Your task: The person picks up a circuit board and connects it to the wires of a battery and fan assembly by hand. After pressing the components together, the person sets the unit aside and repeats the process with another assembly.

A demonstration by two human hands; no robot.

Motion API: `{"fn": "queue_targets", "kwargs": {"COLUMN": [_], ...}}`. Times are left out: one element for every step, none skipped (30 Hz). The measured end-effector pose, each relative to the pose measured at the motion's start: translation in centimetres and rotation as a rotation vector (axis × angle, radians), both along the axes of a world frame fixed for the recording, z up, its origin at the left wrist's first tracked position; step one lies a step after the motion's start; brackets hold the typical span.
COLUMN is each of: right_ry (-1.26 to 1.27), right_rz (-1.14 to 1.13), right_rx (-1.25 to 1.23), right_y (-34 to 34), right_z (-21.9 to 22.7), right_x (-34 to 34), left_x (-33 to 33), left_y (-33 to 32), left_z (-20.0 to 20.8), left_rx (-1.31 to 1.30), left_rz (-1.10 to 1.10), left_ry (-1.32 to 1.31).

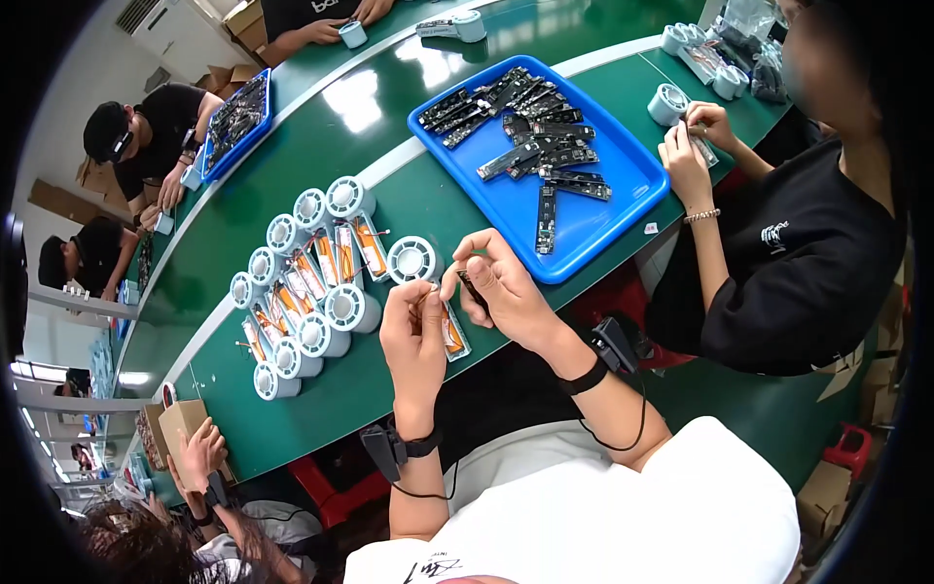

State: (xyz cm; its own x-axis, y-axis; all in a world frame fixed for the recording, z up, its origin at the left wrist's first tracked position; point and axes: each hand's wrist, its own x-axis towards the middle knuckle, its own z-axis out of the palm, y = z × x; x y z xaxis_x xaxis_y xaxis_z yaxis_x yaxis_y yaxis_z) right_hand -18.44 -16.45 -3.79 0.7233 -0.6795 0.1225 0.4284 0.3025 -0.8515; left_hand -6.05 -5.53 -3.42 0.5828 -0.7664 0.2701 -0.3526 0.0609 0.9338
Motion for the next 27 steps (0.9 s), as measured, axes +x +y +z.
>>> {"fn": "queue_targets", "kwargs": {"right_ry": [-0.005,-0.004,0.002,0.007,0.012,0.012,0.036,0.059,0.082,0.081,0.081,0.081,0.088,0.1,0.182,0.269,0.328,0.4,0.388,0.367,0.383,0.376,0.366,0.352,0.355,0.372,0.388], "right_rz": [0.001,0.004,0.03,0.056,0.082,0.083,0.103,0.123,0.143,0.144,0.121,0.095,0.051,0.018,-0.055,-0.143,-0.156,-0.175,-0.188,-0.179,-0.214,-0.217,-0.214,-0.205,-0.217,-0.203,-0.186], "right_rx": [-0.007,-0.001,-0.004,-0.008,-0.012,-0.009,-0.012,-0.017,-0.024,-0.025,-0.051,-0.081,-0.119,-0.138,-0.246,-0.365,-0.494,-0.617,-0.669,-0.714,-0.732,-0.767,-0.799,-0.827,-0.832,-0.831,-0.827], "right_y": [0.3,0.5,0.6,0.5,0.3,0.5,0.5,0.6,0.6,0.5,0.4,0.3,-0.2,-0.1,0.7,0.5,0.7,1.0,1.1,1.2,1.0,0.8,0.5,0.3,0.2,0.3,0.4], "right_z": [-0.2,-0.5,-0.7,-0.8,-0.9,-0.9,-0.8,-0.7,-0.5,-0.2,-0.1,0.2,0.5,0.6,0.6,0.5,1.7,2.5,2.7,2.9,3.1,3.2,3.2,3.0,2.9,3.1,3.3], "right_x": [0.0,-0.1,-0.1,-0.2,-0.2,-0.3,-0.5,-0.6,-0.6,-0.5,-0.7,-1.0,-1.7,-1.8,-1.3,-1.0,-0.6,-0.4,-0.2,0.0,-0.3,-0.5,-0.7,-0.8,-1.0,-1.1,-1.1], "left_x": [0.0,0.0,-0.1,-0.1,-0.1,-0.1,-0.2,-0.2,-0.1,0.0,-0.1,-0.2,-0.6,-0.9,-0.9,-0.9,-0.4,0.0,0.0,0.1,-0.1,-0.2,-0.2,-0.2,-0.3,-0.4,-0.6], "left_y": [0.4,0.7,0.9,0.9,0.8,1.0,1.1,1.1,1.1,1.1,0.9,0.7,-0.1,-0.2,0.6,0.5,1.1,1.7,1.8,2.0,2.0,1.9,1.8,1.7,1.4,1.2,1.2], "left_z": [-0.3,-0.3,-0.3,-0.2,-0.1,-0.1,-0.1,-0.1,0.0,0.2,0.2,0.4,0.4,0.6,0.7,0.2,0.2,-0.1,-0.4,-0.5,-0.3,-0.1,0.0,-0.1,-0.2,-0.1,0.0], "left_rx": [0.001,0.007,0.001,-0.006,-0.013,-0.01,-0.021,-0.034,-0.048,-0.05,-0.046,-0.047,-0.057,-0.078,-0.023,0.02,0.017,0.016,-0.026,-0.056,-0.077,-0.053,-0.027,0.004,-0.002,-0.036,-0.067], "left_rz": [0.003,0.006,0.0,-0.007,-0.013,-0.011,-0.011,-0.009,-0.008,-0.008,-0.009,-0.014,-0.036,-0.068,-0.045,-0.035,-0.005,0.019,0.004,0.007,-0.028,-0.035,-0.036,-0.031,-0.042,-0.024,-0.005], "left_ry": [-0.001,-0.001,-0.009,-0.018,-0.027,-0.027,-0.029,-0.031,-0.034,-0.035,-0.041,-0.046,-0.045,-0.035,-0.003,0.027,0.002,-0.018,0.044,0.102,0.108,0.092,0.072,0.051,0.049,0.059,0.069]}}
